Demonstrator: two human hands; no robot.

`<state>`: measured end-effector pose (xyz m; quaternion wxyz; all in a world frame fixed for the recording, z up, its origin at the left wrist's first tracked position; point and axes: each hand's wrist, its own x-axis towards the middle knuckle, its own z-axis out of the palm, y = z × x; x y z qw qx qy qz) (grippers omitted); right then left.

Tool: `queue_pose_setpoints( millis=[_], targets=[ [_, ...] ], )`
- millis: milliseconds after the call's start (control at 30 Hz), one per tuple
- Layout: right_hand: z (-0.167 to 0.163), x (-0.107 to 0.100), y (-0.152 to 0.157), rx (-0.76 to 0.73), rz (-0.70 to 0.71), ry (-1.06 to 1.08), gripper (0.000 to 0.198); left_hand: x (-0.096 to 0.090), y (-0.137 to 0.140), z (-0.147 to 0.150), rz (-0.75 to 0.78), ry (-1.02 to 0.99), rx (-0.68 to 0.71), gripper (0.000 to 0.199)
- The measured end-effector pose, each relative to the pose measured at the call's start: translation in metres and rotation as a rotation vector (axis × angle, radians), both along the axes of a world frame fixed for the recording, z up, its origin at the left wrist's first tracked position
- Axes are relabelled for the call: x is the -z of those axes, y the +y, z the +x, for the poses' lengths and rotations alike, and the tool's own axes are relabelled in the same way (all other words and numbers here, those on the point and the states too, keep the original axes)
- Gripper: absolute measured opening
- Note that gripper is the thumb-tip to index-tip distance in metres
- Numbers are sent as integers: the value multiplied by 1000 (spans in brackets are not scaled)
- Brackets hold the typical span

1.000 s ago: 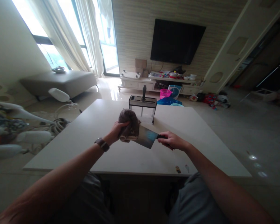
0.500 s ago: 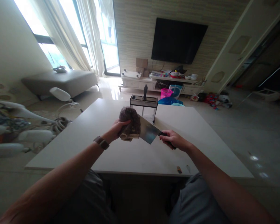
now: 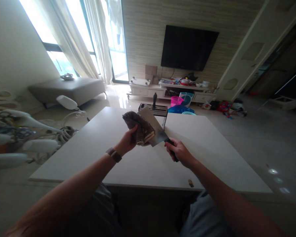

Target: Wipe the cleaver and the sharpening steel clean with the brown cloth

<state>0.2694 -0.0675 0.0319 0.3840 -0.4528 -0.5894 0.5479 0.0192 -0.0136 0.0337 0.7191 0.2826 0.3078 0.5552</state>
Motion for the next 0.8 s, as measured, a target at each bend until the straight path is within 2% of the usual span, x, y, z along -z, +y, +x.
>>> queue_pose_setpoints(
  millis=[167,367,567,800],
  targets=[
    [-15,5,-10,61,-13,2,34,5,-8,16,29,-50,11,42],
    [-26,7,-20,36,86,-112,30,5,-14,22,-14,-90,-20,35],
    [-32,1,-20,36,110,-126,27,-3,-3,11,-7,-113,-129,29],
    [-29,1,-23,0,86,-110,27,-17,10,-15,36,-149,-272,26]
  ],
)
